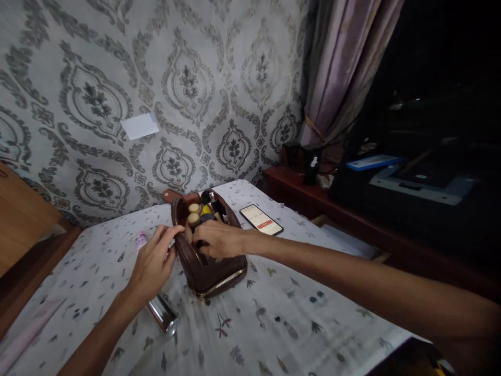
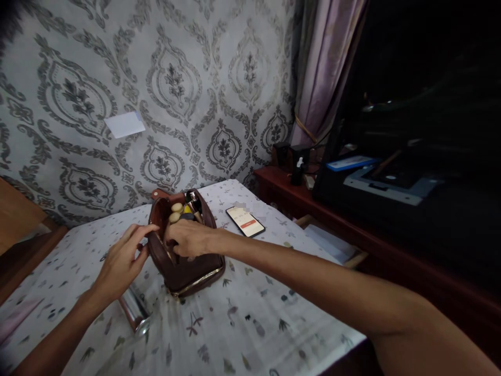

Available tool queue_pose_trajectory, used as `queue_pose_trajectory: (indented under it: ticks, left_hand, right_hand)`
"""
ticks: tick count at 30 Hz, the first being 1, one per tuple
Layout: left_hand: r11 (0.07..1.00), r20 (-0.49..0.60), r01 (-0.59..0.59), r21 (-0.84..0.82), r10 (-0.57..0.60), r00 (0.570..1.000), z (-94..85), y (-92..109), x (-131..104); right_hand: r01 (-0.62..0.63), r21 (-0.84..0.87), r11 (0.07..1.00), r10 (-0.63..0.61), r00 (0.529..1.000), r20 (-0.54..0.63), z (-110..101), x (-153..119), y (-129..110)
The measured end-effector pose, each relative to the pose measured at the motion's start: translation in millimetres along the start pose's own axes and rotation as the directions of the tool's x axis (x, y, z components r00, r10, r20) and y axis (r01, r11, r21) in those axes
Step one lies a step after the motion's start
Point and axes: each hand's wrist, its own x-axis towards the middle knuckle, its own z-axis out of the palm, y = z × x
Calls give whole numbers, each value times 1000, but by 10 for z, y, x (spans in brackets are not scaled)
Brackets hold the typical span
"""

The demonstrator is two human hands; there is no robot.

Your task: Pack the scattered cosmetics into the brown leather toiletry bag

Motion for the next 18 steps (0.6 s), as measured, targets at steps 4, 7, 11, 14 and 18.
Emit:
queue_pose_trajectory:
  ticks: [4, 7, 11, 14, 18]
  left_hand:
    - [1000, 3, -8, 1, 8, 1000, 11, -7, -1]
    - [1000, -1, -20, -11, 20, 1000, 20, -5, -4]
    - [996, 16, 4, -87, -3, 1000, 4, -8, -48]
    - [980, 13, 110, -164, -109, 994, -33, -91, -137]
    - [919, -5, 292, -265, -305, 952, -72, -402, -362]
  right_hand:
    - [-6, -34, 999, 7, 999, 34, -3, 46, -5]
    - [-5, -48, 999, 9, 995, 97, -16, 83, -14]
    - [-34, -57, 998, 39, 996, 86, -63, 82, -25]
    - [-63, -16, 998, 63, 998, -29, -86, 34, -45]
    - [-118, 72, 990, 133, 953, -272, -71, -83, -180]
